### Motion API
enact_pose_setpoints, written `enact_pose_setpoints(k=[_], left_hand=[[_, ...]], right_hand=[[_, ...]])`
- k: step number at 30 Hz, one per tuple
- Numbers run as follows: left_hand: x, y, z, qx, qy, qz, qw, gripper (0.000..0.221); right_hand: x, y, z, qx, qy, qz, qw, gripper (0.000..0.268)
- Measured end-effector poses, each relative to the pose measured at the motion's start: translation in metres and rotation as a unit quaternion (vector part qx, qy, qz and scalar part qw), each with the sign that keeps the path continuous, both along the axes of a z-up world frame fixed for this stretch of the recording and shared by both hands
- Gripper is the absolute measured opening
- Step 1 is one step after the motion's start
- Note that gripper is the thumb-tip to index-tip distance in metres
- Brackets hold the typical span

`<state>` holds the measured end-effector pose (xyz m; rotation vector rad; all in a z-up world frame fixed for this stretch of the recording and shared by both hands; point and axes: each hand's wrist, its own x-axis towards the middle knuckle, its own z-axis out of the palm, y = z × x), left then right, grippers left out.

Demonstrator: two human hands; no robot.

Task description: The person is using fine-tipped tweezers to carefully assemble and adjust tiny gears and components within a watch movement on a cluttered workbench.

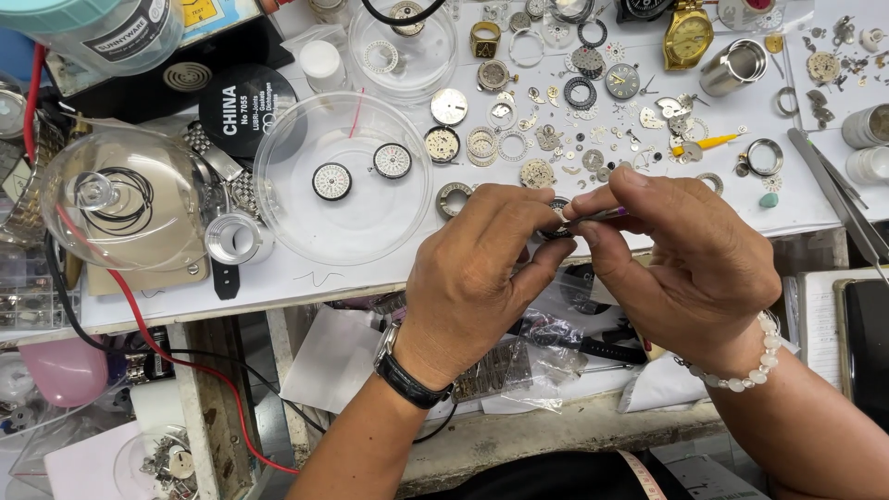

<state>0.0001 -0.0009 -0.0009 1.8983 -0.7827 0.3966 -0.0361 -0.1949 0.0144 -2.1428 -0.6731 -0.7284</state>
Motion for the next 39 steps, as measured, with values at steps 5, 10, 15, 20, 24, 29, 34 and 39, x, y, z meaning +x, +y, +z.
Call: enact_pose_setpoints(k=[5, 10, 15, 20, 24, 29, 34, 39], left_hand=[[0.0, 0.0, 0.0, -0.001, 0.002, -0.001, 1.0, 0.023], [0.001, 0.0, 0.001, -0.004, -0.006, -0.001, 1.0, 0.023], [0.001, 0.0, 0.004, -0.011, -0.011, -0.004, 1.0, 0.018], [0.0, 0.0, 0.003, -0.005, -0.005, 0.003, 1.0, 0.02], [0.0, -0.001, 0.002, -0.012, -0.006, 0.003, 1.0, 0.022], [-0.002, 0.0, 0.001, -0.006, 0.01, 0.006, 1.0, 0.029], [-0.003, 0.0, -0.003, 0.002, 0.026, 0.009, 1.0, 0.037], [-0.004, -0.001, -0.005, 0.016, 0.041, 0.021, 0.999, 0.042]], right_hand=[[0.001, 0.0, 0.001, -0.004, -0.004, 0.004, 1.0, 0.048], [0.002, 0.004, 0.005, -0.008, -0.008, -0.003, 1.0, 0.046], [0.003, 0.003, 0.005, -0.024, -0.017, -0.019, 0.999, 0.039], [0.004, 0.006, 0.011, -0.034, -0.032, -0.01, 0.999, 0.036], [0.005, 0.001, 0.003, -0.027, -0.056, -0.039, 0.997, 0.031], [0.006, 0.007, 0.011, -0.03, -0.036, -0.02, 0.999, 0.034], [0.007, 0.005, 0.011, -0.029, -0.044, -0.032, 0.998, 0.028], [0.009, 0.009, 0.014, -0.027, -0.031, -0.02, 0.999, 0.031]])
